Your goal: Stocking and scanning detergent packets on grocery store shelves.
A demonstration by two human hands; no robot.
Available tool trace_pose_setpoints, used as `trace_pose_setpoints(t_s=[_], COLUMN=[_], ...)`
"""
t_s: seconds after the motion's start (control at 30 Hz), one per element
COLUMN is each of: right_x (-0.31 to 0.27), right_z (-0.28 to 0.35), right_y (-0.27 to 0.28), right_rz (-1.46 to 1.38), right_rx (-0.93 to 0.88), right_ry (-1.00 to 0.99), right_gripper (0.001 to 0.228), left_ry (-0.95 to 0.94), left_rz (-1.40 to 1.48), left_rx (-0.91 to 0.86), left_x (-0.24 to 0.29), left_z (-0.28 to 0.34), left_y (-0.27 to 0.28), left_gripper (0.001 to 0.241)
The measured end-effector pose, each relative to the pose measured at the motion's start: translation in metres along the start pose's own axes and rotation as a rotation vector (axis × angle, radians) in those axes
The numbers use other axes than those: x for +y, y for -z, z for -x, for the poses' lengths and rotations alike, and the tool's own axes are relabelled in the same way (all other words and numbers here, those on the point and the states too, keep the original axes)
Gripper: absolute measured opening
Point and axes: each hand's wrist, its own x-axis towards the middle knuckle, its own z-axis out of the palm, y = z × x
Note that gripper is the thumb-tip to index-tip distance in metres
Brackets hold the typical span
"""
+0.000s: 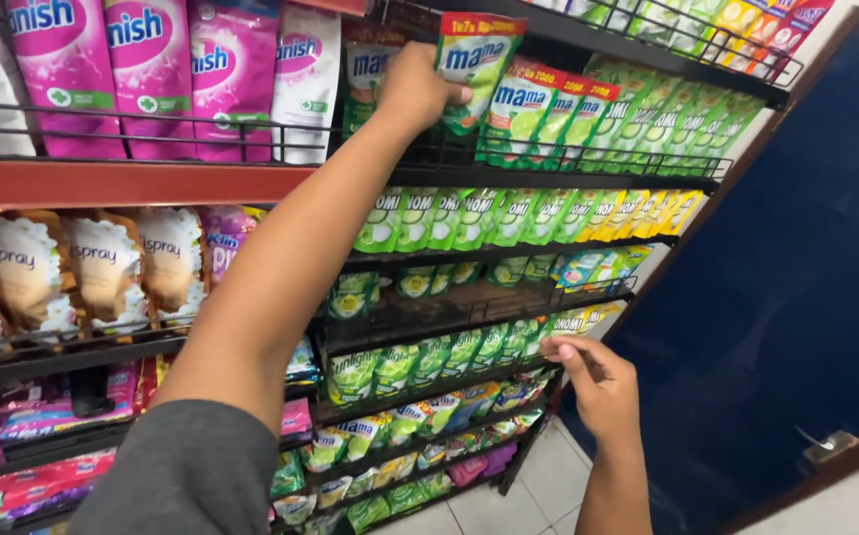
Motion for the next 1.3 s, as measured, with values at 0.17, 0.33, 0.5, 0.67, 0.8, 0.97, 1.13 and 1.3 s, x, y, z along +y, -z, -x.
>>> trace_pose_setpoints(t_s=[0.17, 0.33, 0.5, 0.67, 0.8, 0.97, 1.13, 1.3], right_x=[0.013, 0.022, 0.026, 0.023, 0.023, 0.025, 0.019, 0.019], right_z=[-0.001, 0.0, -0.001, 0.0, 0.001, 0.004, 0.009, 0.017], right_y=[0.002, 0.002, -0.004, -0.008, -0.006, 0.001, 0.006, 0.017], right_rz=[-0.008, 0.05, 0.093, 0.115, 0.116, 0.115, 0.108, 0.125], right_rx=[-0.029, -0.029, -0.049, -0.051, -0.047, -0.059, -0.081, -0.086], right_ry=[-0.035, -0.114, -0.132, -0.175, -0.193, -0.193, -0.169, -0.185], right_gripper=[0.024, 0.024, 0.024, 0.024, 0.024, 0.024, 0.023, 0.022], left_ry=[0.09, 0.376, 0.364, 0.567, 0.516, 0.462, 0.362, 0.369], left_rz=[-0.014, 0.131, 0.051, 0.107, 0.013, -0.091, -0.184, -0.152], left_rx=[-0.069, -0.397, -0.56, -0.683, -0.719, -0.709, -0.636, -0.578], left_x=[-0.036, -0.024, -0.035, -0.033, -0.053, -0.043, -0.044, -0.045], left_z=[-0.042, -0.039, -0.044, -0.048, -0.061, -0.055, -0.053, -0.05], left_y=[-0.034, -0.036, -0.04, -0.03, -0.051, -0.055, -0.059, -0.063], left_gripper=[0.046, 0.044, 0.043, 0.038, 0.031, 0.032, 0.036, 0.041])
